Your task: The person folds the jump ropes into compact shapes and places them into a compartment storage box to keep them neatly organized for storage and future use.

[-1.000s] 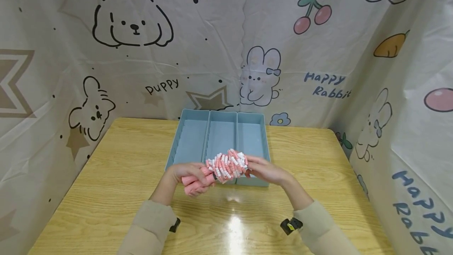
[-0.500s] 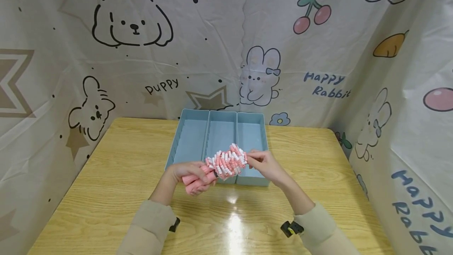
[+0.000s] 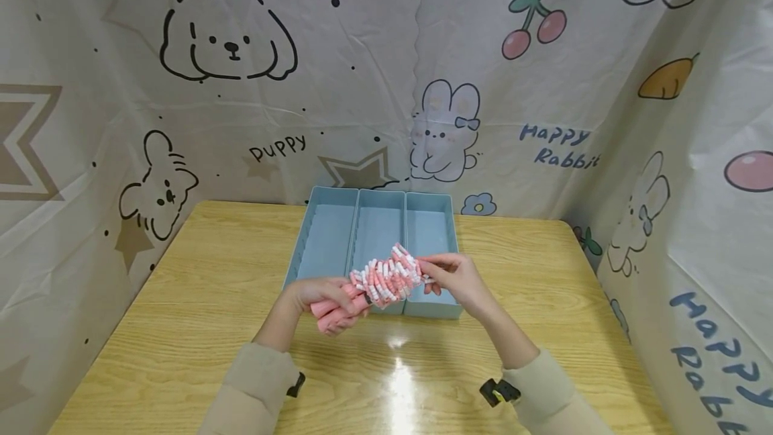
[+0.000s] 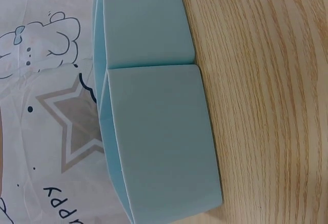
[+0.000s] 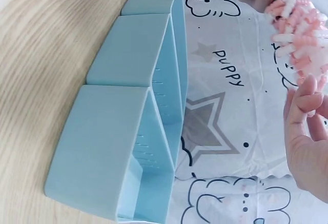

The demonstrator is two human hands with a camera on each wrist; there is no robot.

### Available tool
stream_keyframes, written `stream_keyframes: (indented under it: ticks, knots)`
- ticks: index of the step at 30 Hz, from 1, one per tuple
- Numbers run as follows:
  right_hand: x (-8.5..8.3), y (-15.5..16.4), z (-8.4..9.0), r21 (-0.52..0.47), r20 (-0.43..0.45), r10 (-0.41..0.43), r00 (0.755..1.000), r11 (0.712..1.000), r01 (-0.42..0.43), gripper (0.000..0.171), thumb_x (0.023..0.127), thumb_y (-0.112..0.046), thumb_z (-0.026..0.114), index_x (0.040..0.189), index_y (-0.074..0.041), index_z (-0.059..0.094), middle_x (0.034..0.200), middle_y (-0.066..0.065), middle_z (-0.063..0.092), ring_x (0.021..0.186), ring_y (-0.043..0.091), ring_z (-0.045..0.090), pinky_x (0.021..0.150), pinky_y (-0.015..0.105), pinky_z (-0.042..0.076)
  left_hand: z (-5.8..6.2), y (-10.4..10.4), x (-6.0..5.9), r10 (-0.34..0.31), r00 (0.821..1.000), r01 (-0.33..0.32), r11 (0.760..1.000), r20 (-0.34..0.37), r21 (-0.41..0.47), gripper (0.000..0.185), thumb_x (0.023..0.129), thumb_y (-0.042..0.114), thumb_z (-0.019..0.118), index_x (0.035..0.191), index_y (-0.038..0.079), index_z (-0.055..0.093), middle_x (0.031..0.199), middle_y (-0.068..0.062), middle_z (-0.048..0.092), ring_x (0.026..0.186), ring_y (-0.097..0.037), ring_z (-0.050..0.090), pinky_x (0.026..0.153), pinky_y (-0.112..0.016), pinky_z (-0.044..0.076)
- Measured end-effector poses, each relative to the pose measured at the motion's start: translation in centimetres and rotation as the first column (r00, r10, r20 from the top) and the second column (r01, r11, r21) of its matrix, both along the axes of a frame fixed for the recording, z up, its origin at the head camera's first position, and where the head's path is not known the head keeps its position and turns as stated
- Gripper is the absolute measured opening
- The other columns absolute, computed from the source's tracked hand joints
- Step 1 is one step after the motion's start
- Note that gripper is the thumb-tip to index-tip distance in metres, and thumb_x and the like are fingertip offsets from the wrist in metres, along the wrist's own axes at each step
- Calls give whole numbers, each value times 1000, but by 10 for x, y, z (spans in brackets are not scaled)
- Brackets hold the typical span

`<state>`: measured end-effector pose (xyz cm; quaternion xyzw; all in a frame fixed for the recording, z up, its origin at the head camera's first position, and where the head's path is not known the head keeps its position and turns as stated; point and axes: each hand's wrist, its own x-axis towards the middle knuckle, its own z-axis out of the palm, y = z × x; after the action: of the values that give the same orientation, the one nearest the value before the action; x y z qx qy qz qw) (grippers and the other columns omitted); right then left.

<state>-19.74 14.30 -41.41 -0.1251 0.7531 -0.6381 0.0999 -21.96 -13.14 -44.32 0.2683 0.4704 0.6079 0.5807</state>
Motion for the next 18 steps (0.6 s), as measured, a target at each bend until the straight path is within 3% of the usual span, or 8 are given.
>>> stream_keyframes:
  ticks: [5, 11, 18]
  knots:
    - [1, -2, 4, 14, 36, -39, 999, 999, 39, 27, 89, -13, 59, 109, 5, 61, 80, 9, 62, 57, 13, 60, 54, 27, 51, 10, 2, 5, 6, 1000, -6, 1000, -1, -19, 13, 84, 10, 46, 96, 5, 47, 64, 0, 51, 50, -9, 46, 46, -23, 38]
    - [2, -8, 6, -42, 49, -115, 992, 992, 117, 24, 86, -10, 62, 99, 10, 60, 80, 9, 63, 58, 14, 61, 55, 25, 52, 9, 2, 6, 2, 1000, -2, 1000, -21, 12, 12, 85, 11, 45, 95, 6, 47, 65, 1, 52, 51, -9, 45, 47, -23, 38]
    - [6, -5, 10, -35, 60, -66, 996, 997, 68, 35, 85, -18, 64, 109, 8, 61, 101, 16, 63, 71, 15, 64, 74, 31, 53, 10, 1, 7, 7, 1000, -7, 1000, -27, 13, 11, 85, 9, 43, 94, 5, 47, 66, 1, 52, 52, -8, 46, 48, -23, 39]
